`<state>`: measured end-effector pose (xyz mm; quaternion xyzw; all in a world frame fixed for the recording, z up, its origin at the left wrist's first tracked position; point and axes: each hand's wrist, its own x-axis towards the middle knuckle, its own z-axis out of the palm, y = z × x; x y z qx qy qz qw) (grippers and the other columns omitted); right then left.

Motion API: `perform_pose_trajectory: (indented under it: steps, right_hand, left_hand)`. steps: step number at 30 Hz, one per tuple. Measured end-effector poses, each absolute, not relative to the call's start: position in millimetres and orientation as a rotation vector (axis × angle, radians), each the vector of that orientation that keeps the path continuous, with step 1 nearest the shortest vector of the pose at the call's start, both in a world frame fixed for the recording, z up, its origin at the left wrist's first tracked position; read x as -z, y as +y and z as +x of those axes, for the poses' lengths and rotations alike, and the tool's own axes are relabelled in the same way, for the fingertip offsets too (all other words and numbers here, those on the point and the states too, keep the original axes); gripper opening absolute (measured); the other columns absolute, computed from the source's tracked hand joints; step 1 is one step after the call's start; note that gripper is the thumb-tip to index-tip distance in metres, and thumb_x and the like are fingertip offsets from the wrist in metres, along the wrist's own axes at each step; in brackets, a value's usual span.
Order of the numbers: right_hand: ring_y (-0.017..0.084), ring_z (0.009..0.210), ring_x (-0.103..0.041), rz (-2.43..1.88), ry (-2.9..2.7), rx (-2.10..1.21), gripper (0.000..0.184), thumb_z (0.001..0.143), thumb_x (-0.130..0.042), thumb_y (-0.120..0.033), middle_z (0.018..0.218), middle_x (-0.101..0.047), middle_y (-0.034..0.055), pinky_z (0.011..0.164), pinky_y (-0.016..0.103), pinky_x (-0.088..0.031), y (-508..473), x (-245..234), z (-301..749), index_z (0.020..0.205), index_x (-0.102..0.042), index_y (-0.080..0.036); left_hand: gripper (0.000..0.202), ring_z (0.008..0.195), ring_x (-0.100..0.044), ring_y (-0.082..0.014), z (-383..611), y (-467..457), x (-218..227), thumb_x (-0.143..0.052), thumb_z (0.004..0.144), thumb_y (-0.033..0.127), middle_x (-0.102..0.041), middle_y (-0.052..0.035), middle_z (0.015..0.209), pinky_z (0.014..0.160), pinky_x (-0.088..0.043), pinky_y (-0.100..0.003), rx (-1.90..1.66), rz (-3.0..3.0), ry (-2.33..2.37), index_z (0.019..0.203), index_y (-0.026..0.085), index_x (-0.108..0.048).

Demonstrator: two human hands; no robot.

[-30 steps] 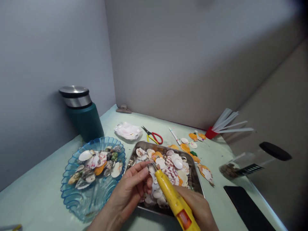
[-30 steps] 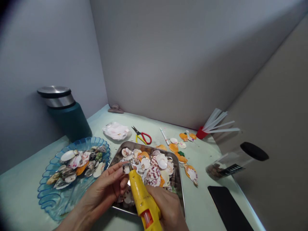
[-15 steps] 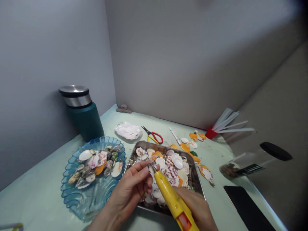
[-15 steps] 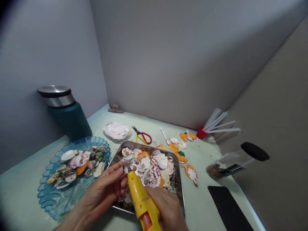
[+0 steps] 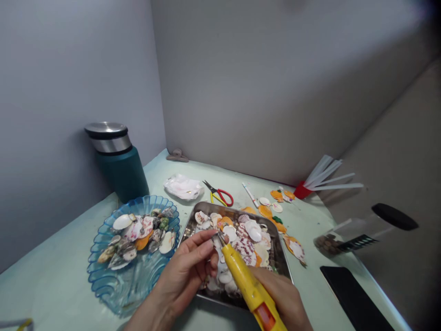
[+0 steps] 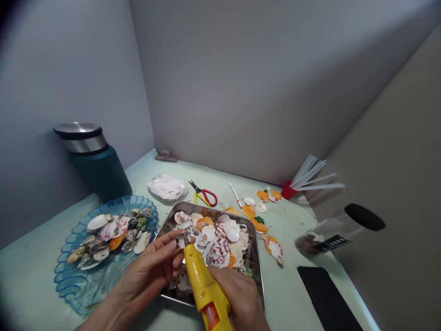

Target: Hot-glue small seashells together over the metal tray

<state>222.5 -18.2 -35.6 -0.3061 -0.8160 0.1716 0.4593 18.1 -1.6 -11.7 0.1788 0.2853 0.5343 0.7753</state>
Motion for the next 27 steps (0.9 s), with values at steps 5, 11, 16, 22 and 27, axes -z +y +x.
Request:
perform_pose_trajectory:
  steps: [5, 11, 16, 22, 27]
  right_hand:
    - [0.022, 0.066, -0.071, -0.794, -1.984, -0.439, 0.037, 0.095, -0.044, -0.049, 0.076, -0.073, 0.007, 0.061, 0.027, -0.054, -21.3, 35.1, 221.0, 0.109, -0.061, -0.02]
    - [0.021, 0.067, -0.071, -0.799, -1.974, -0.456, 0.033, 0.096, -0.045, -0.046, 0.08, -0.074, 0.0062, 0.06, 0.025, -0.054, -21.9, 24.1, 222.1, 0.11, -0.061, -0.021]
    - [0.021, 0.067, -0.072, -0.749, -2.098, -0.417, 0.03, 0.097, -0.045, -0.042, 0.074, -0.071, 0.0044, 0.06, 0.024, -0.055, -18.0, 20.3, 226.0, 0.113, -0.056, -0.02]
    - [0.021, 0.066, -0.071, -0.771, -2.012, -0.416, 0.034, 0.094, -0.047, -0.047, 0.079, -0.073, 0.0058, 0.061, 0.026, -0.054, -20.0, 35.3, 221.7, 0.114, -0.058, -0.022]
    - [0.021, 0.067, -0.071, -0.777, -1.979, -0.441, 0.034, 0.095, -0.047, -0.048, 0.082, -0.074, 0.0067, 0.061, 0.026, -0.054, -22.3, 35.2, 219.3, 0.113, -0.059, -0.022]
  left_hand:
    - [0.029, 0.048, -0.051, -0.0079, 17.8, -1.8, 11.0, -0.082, 0.066, 0.023, -0.06, -0.0002, 0.053, 0.047, -0.04, -0.017, -1.165, 0.378, 0.627, 0.092, 0.015, -0.072]
    - [0.03, 0.045, -0.051, -0.0079, 17.9, -0.8, 9.2, -0.084, 0.064, 0.024, -0.061, -0.0007, 0.051, 0.046, -0.039, -0.017, -1.144, 0.398, 0.636, 0.09, 0.016, -0.072]
    - [0.03, 0.045, -0.051, -0.0076, 18.5, -1.4, 10.0, -0.083, 0.065, 0.025, -0.061, -0.0001, 0.051, 0.046, -0.04, -0.017, -1.149, 0.403, 0.63, 0.091, 0.015, -0.071]
    - [0.026, 0.045, -0.051, -0.0077, 18.4, -2.4, 12.6, -0.079, 0.07, 0.024, -0.061, -0.0005, 0.052, 0.047, -0.04, -0.017, -1.145, 0.41, 0.637, 0.093, 0.016, -0.069]
    - [0.026, 0.045, -0.051, -0.0084, 18.4, -0.9, 11.8, -0.078, 0.071, 0.026, -0.061, -0.0008, 0.053, 0.046, -0.039, -0.018, -1.148, 0.416, 0.627, 0.093, 0.015, -0.068]
